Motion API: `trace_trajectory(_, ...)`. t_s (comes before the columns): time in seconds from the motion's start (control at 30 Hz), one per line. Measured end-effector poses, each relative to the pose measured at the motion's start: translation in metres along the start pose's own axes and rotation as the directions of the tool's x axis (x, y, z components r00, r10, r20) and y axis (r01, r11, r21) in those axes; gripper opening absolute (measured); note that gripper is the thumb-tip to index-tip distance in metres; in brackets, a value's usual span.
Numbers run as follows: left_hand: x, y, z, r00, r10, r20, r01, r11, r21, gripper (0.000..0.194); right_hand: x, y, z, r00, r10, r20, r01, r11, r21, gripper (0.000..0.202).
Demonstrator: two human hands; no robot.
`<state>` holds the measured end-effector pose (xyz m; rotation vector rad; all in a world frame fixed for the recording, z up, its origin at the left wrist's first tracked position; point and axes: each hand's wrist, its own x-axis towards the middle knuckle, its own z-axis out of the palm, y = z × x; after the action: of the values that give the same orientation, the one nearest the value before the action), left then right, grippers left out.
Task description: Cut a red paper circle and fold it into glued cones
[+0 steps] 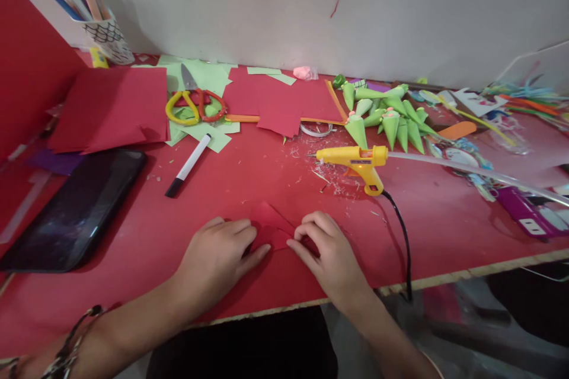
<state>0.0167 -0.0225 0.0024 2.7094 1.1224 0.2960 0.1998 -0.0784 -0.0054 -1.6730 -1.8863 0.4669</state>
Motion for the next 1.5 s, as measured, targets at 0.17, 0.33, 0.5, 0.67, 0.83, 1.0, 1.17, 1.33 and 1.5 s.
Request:
trace_trajectory(0.17,-0.001,-0.001,0.000,1.000,0.025,0.008,-0.025,0.999,0.034,0.035,-0.003,0.008,-0.007,1.000,0.022,0.007,-0.022,0.999,0.040,0.008)
trace_trajectory(0.33,-0.001,-0.001,0.000,0.999,0.037,0.018,-0.037,0.998,0.052,0.033,-0.004,0.010,-0.007,1.000,0.020,0.015,-0.021,0.999,0.050,0.007)
trace_trajectory(0.5,-0.001,-0.001,0.000,0.999,0.035,0.020,-0.036,0.997,0.066,0.033,-0.002,0.006,-0.006,1.000,0.015,0.015,-0.015,1.000,-0.008,0.008)
trace_trajectory(0.67,-0.002,-0.001,0.001,0.998,0.040,0.039,-0.042,0.997,0.059,0.032,0.001,0.004,-0.007,0.999,-0.012,0.031,0.015,0.992,-0.127,0.010)
trace_trajectory(0.83,-0.007,-0.005,0.001,0.998,0.001,0.070,-0.003,1.000,0.031,0.024,0.002,0.004,-0.008,0.999,0.001,0.039,0.006,0.987,-0.163,0.010)
trace_trajectory(1.0,-0.017,-0.010,0.002,1.000,-0.005,0.018,0.006,1.000,-0.016,0.019,0.002,0.003,-0.008,0.998,-0.003,0.060,0.013,0.987,-0.162,0.009)
trace_trajectory(1.17,-0.015,-0.007,-0.002,0.986,0.148,-0.081,-0.142,0.987,0.078,0.037,0.002,0.004,-0.008,0.996,0.001,0.086,0.012,0.988,-0.151,0.008)
trace_trajectory(1.33,-0.010,0.001,-0.012,0.898,0.400,0.185,-0.430,0.888,0.165,0.045,0.002,0.003,-0.009,0.996,0.005,0.090,0.010,0.987,-0.162,0.009)
trace_trajectory(1.5,-0.025,0.000,-0.012,0.900,0.377,0.218,-0.418,0.889,0.187,0.048,0.001,0.003,-0.009,0.997,-0.010,0.076,0.022,0.986,-0.167,0.009)
